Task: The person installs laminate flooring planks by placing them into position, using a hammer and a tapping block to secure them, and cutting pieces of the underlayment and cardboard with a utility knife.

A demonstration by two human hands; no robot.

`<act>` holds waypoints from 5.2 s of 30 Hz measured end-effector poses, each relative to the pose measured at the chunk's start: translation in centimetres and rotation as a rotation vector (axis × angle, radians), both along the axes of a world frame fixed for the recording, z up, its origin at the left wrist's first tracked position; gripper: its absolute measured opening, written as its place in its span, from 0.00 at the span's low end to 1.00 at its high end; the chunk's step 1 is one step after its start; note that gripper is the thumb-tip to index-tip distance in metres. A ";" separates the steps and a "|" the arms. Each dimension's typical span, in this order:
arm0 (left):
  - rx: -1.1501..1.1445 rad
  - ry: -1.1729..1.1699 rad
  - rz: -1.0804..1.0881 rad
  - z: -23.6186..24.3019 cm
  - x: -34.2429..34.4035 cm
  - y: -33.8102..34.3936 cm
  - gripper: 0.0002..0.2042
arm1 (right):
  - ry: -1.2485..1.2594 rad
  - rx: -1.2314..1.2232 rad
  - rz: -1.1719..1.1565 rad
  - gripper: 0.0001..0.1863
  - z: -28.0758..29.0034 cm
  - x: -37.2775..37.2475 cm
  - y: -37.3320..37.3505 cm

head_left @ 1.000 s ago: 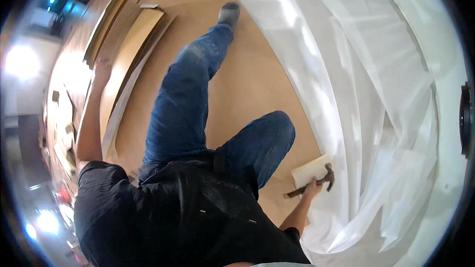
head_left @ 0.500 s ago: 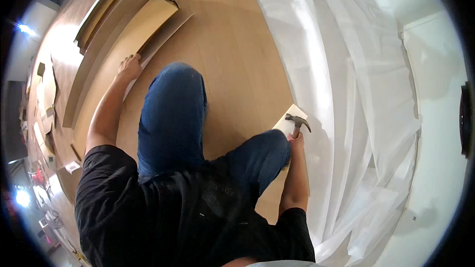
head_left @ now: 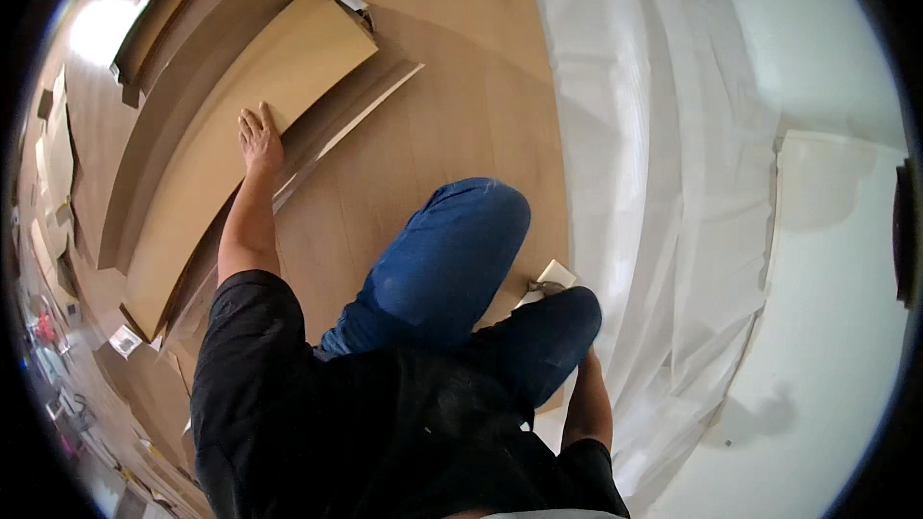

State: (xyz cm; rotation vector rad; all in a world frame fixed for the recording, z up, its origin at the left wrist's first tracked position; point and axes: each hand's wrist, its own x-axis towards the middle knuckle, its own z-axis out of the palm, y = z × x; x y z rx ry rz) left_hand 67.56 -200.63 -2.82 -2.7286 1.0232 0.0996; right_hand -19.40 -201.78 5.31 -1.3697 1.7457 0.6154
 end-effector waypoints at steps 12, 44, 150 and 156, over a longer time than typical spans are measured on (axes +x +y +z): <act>0.143 -0.042 -0.125 1.5 -2.3 -1.9 0.35 | -0.095 -1.013 -0.248 0.15 12.9 2.0 -22.4; -0.144 0.256 -0.545 31.5 -8.1 -7.8 0.12 | -0.231 -0.662 1.009 0.09 32.9 18.2 -34.8; 0.409 0.663 -1.643 -11.6 -46.1 -72.5 0.42 | 0.156 -0.542 -0.138 0.29 -22.3 8.1 -40.5; 0.454 0.624 -1.712 -13.7 -50.2 -71.2 0.42 | 0.306 -0.358 -0.233 0.27 -17.9 2.5 -32.9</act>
